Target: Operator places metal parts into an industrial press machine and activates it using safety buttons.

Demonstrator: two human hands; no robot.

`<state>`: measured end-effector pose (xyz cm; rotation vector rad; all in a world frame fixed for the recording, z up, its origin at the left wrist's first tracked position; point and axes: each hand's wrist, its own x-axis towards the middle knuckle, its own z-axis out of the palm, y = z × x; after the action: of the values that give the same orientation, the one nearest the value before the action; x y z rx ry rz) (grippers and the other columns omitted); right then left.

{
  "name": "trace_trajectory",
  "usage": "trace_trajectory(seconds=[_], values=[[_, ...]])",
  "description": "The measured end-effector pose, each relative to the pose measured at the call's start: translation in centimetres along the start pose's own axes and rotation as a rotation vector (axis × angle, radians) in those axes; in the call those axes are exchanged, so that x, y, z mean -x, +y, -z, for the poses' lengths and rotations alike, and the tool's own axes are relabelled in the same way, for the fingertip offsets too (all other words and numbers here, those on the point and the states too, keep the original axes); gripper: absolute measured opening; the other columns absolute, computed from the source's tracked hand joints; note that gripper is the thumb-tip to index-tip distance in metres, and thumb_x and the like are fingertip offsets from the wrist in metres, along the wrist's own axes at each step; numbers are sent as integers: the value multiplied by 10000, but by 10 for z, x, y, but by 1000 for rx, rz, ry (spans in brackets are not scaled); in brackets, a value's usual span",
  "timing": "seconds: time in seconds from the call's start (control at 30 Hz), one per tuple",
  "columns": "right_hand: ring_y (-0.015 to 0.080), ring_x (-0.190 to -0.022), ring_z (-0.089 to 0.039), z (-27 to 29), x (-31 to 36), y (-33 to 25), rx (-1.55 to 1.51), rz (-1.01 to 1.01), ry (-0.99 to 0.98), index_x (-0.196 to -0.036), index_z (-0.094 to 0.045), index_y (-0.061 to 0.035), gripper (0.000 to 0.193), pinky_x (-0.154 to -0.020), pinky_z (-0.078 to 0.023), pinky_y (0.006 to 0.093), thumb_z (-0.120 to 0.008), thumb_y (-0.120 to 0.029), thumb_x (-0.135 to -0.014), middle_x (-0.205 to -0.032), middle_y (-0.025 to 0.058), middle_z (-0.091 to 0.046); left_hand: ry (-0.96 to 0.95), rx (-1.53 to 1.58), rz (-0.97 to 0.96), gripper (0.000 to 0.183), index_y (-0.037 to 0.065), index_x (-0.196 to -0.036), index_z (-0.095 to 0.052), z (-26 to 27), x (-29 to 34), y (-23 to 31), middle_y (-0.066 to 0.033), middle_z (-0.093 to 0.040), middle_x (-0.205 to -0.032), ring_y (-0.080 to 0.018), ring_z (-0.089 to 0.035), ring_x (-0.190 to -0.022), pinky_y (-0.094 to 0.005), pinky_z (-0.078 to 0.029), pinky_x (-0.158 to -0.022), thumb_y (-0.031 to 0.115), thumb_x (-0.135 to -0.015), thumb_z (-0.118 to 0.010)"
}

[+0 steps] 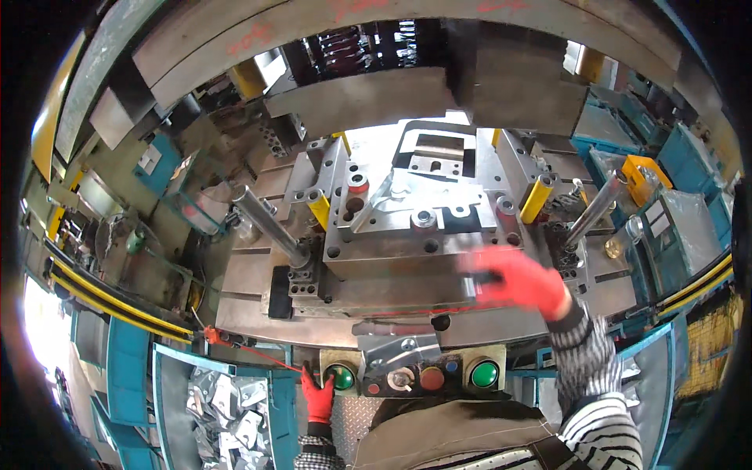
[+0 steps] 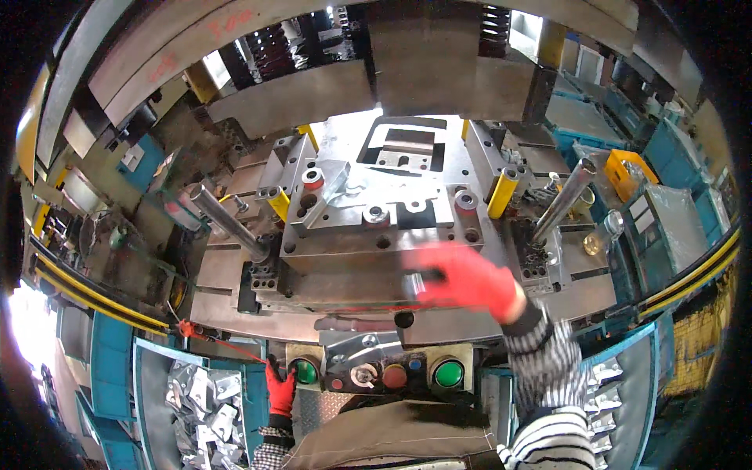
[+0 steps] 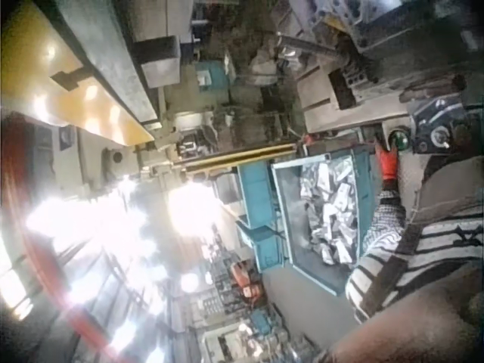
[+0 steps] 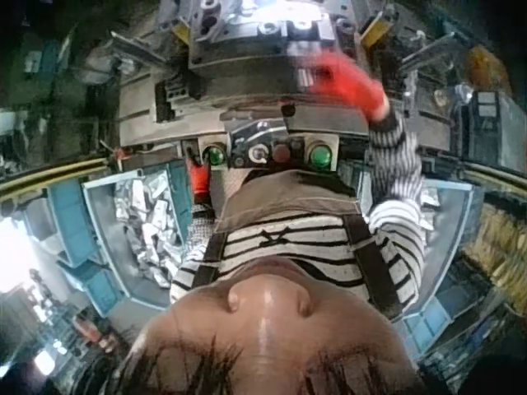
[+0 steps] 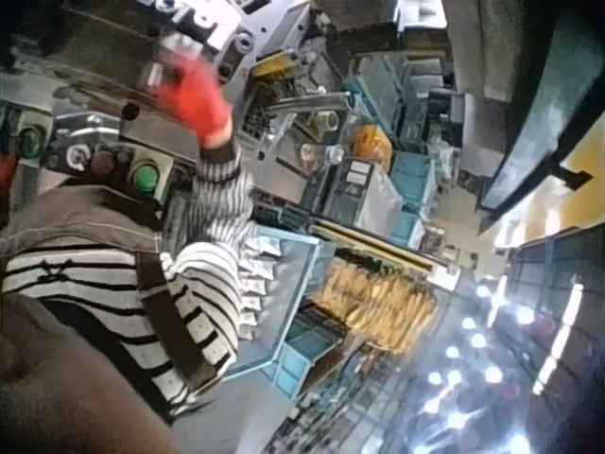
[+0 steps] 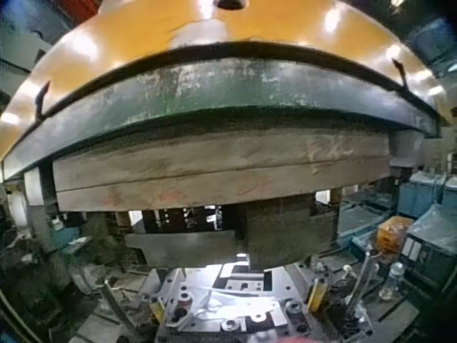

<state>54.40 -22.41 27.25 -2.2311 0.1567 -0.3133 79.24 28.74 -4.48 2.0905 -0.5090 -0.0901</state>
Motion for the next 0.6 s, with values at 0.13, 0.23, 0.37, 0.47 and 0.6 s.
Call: trace_trajectory(seconds=[0.13,0.23,0.37,0.47,0.6], values=[[312,-1354,-541,-69,161,73,45,-507,-411,-1527,-426,1,862,-1100,-462,415,-852,-310,-846,-1449,213,-565,-151,95,375,1102,-51,-1588,-306,1,-10,-72,-264,-446,-1565,-361,-454,-1437,-434,-390,-1182,255,-738,-936],[321,-1365,-536,-149,246,143,10,-653,-167,-1528,-424,-8,878,-1117,-449,421,-860,-319,-832,-1450,210,-572,-272,194,498,1062,-35,-1583,-301,-9,-16,-88,-226,-516,-1477,-313,-538,-1287,-398,-465,-1044,168,-739,-913],[332,-1380,-529,-241,293,204,-230,-665,257,-1529,-421,-20,900,-1140,-433,428,-872,-330,-814,-1451,205,-581,-279,276,321,1024,-14,-1577,-294,-27,-22,-87,-174,-608,-1360,-249,-649,-1086,-351,-565,-860,52,-741,-881],[384,-1370,-526,-256,290,199,-48,-830,291,-1530,-414,-23,955,-1132,-439,459,-886,-353,-769,-1444,233,-576,-219,201,389,1139,-126,-1542,-309,-27,-19,-79,-223,-557,-1446,-296,-584,-1274,-384,-502,-1074,160,-653,-963],[429,-1324,-547,-253,290,194,42,-860,270,-1498,-435,-15,982,-1089,-467,497,-889,-427,-731,-1405,266,-588,-204,449,499,1021,-103,-1507,-373,-31,-7,-54,-195,-580,-1417,-279,-599,-1257,-385,-504,-1073,73,-671,-932]])
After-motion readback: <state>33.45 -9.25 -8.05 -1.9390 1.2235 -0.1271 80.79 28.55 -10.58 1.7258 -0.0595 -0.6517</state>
